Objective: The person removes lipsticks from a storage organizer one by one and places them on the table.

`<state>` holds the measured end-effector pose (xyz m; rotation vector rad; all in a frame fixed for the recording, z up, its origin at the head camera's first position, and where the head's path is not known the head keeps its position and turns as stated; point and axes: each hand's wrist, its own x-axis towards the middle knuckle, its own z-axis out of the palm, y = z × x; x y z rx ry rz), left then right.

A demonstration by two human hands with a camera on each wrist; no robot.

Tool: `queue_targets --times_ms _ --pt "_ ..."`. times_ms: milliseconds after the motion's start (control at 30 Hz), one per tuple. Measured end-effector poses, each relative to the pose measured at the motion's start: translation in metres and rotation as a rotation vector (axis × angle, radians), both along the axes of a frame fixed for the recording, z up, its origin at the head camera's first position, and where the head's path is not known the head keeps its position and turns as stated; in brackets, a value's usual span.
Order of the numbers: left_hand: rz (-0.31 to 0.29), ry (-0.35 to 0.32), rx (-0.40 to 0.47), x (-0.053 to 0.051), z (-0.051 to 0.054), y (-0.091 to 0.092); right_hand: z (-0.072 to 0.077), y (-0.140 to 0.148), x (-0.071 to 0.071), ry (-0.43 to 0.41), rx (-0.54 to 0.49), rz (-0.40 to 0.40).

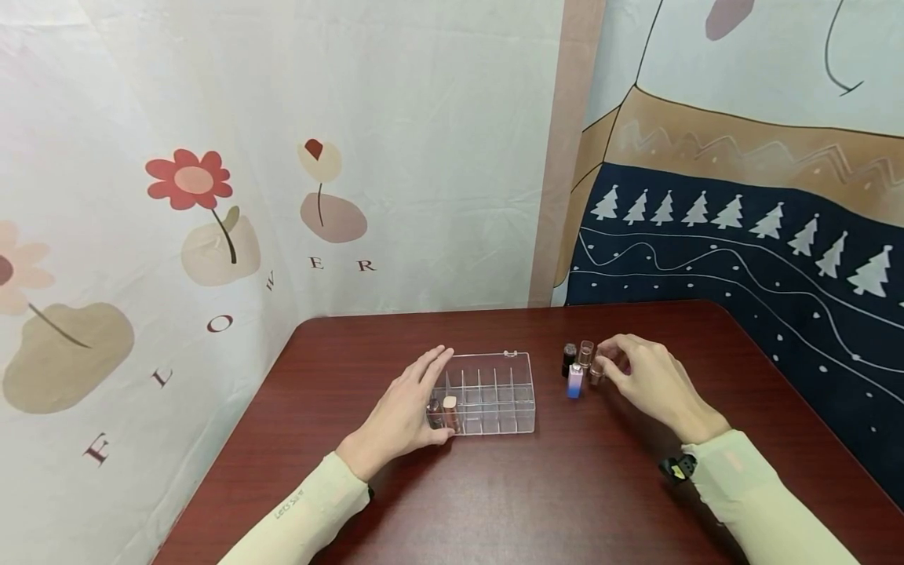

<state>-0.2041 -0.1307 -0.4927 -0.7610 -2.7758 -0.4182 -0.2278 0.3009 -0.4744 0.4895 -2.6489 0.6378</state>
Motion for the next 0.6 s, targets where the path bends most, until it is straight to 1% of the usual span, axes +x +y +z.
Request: queue_targets --times_ms 200,433,600 --pt "0.002 -0.005 -0.007 -0.0008 -0.0005 0.0001 -0.0014 -0.0009 -0.0007 -0.034 -0.004 0.007" --pt "0.002 -0.016 -0.015 -0.0007 0.0001 -0.0005 -0.0054 -0.0030 -0.0022 -0.013 0.003 0.018" --pt "0.003 -0.020 -0.011 0.0004 0.0008 -0.0008 -0.0070 -0.0050 -0.0019 -0.026 0.004 0.020"
